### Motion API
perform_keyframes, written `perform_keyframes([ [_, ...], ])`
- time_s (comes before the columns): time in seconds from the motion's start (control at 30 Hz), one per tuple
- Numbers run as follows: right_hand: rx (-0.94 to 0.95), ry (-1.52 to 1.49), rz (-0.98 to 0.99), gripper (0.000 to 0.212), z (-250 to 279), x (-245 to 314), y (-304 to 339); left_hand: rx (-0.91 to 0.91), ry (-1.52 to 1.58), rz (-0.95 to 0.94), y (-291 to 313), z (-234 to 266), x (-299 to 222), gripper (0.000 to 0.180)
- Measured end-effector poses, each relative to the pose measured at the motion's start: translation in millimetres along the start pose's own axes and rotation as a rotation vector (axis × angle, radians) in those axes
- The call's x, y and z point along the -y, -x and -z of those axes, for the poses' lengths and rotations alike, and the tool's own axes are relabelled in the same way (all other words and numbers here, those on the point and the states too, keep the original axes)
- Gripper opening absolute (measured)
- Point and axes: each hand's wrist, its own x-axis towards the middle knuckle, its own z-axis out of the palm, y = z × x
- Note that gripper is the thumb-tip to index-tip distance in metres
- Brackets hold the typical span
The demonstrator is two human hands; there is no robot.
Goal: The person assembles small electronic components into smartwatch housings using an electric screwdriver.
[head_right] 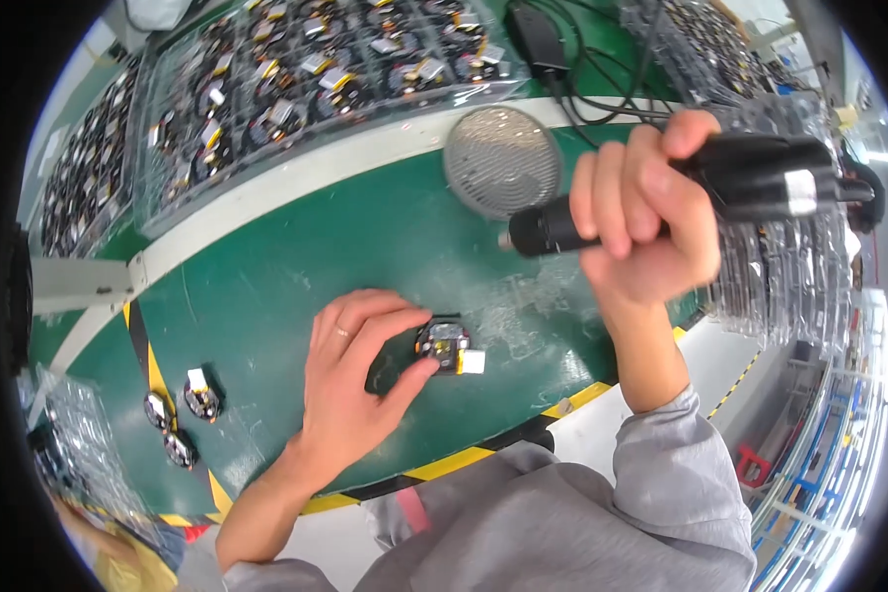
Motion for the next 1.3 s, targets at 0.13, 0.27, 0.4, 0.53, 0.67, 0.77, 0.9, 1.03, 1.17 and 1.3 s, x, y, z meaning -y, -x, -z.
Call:
perform_keyframes([
  [0.13,0.185,-0.126,-0.189,0.020,-15,-1,20,-0.066,0.077,0.012,-2,-4,3,0.037],
  [0.27,0.185,-0.167,-0.261,0.023,-33,-9,32,-0.093,0.096,-0.001,1,-5,7,0.028],
  [0.4,0.248,-0.118,-0.311,0.026,-32,-3,31,-0.107,0.093,0.015,4,-7,9,0.023],
  [0.53,0.199,-0.127,-0.258,0.025,-36,-5,34,-0.113,0.121,0.013,2,-7,6,0.021],
  [0.67,0.223,-0.110,-0.276,0.025,-37,-7,38,-0.049,0.097,-0.039,6,-5,12,0.021],
  [0.77,0.233,-0.073,-0.268,0.026,-40,-5,39,0.004,0.059,0.094,2,-1,0,0.035],
  [0.9,0.369,0.112,-0.230,0.029,-44,1,40,0.100,-0.084,0.038,2,0,-2,0.051],
  [1.03,0.563,0.206,-0.234,0.030,-43,0,33,0.083,-0.077,0.063,2,-1,-1,0.053],
  [1.17,0.560,0.202,-0.210,0.030,-44,-4,37,0.074,-0.087,0.068,4,-2,1,0.053],
  [1.3,0.519,0.234,-0.203,0.029,-46,-3,39,0.077,-0.072,0.064,4,-3,1,0.053],
])
